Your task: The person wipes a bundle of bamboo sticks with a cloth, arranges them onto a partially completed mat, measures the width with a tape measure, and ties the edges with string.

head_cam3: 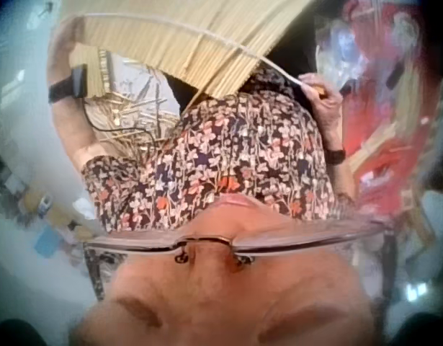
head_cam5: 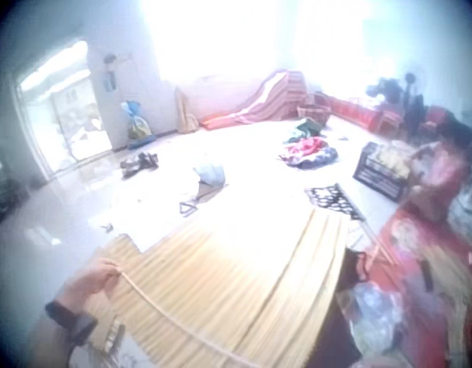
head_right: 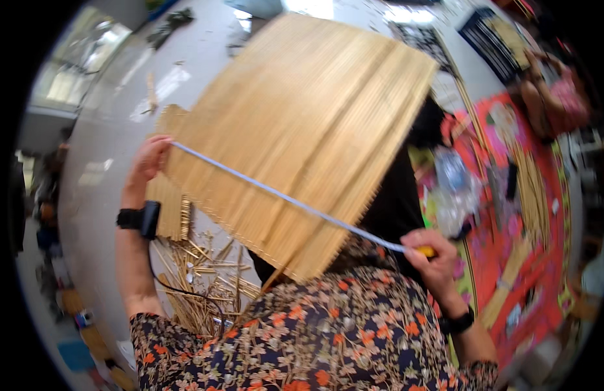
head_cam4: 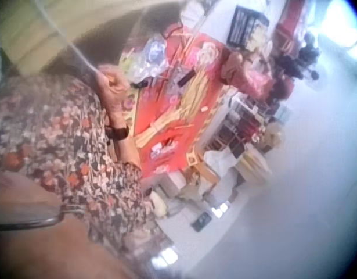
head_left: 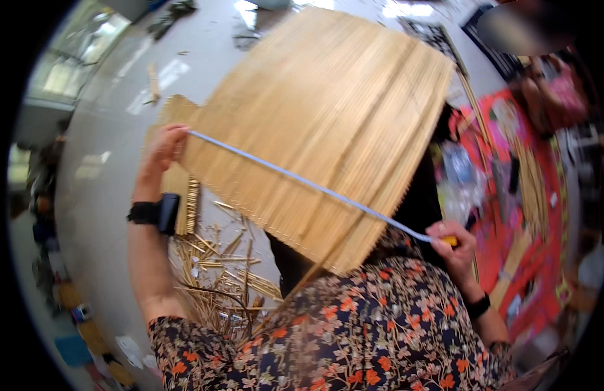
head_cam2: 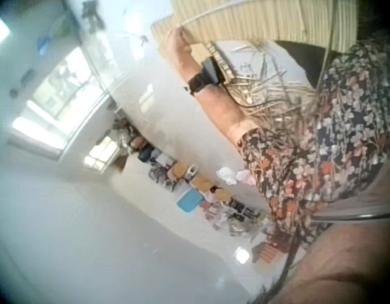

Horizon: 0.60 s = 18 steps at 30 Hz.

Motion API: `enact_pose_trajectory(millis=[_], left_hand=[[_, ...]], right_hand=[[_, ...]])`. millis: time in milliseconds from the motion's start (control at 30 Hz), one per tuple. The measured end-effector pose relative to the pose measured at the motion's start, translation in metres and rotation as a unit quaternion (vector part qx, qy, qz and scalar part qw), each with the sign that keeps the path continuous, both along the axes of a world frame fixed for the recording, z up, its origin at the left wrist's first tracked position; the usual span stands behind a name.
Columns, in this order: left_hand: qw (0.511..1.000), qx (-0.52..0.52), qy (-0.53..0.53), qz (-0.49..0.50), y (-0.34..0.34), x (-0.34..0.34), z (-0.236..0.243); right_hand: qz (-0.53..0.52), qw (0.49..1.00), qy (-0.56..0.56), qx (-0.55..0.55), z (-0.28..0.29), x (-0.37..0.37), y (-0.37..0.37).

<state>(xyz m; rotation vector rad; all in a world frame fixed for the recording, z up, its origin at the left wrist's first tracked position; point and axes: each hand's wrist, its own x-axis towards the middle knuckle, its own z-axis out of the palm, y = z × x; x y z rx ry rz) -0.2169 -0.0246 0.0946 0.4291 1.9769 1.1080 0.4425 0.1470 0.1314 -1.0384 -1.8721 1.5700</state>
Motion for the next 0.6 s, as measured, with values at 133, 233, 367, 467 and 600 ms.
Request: enact_pose_trajectory(millis=[133, 233, 367, 467, 600], left_hand=[[0.998, 0.023, -0.058, 0.031, 0.003, -0.001, -0.01], [0.995, 0.038, -0.081, 0.048, -0.008, -0.012, -0.011], [0.994, 0.035, -0.087, 0.048, 0.0, -0.008, -0.014], [0.995, 0.032, -0.08, 0.041, -0.008, -0.014, -0.012], [0.995, 0.031, -0.082, 0.047, -0.006, -0.012, -0.012]], right_hand=[[-0.023, 1.0, 0.014, -0.002, -0.002, 0.002, -0.006], [-0.024, 0.999, 0.024, 0.001, -0.002, 0.002, -0.008], [-0.042, 0.999, 0.027, 0.008, 0.001, 0.002, -0.014], [-0.039, 0.999, 0.029, 0.0, 0.003, 0.003, -0.015], [-0.029, 0.999, 0.022, 0.004, 0.004, 0.003, -0.015]])
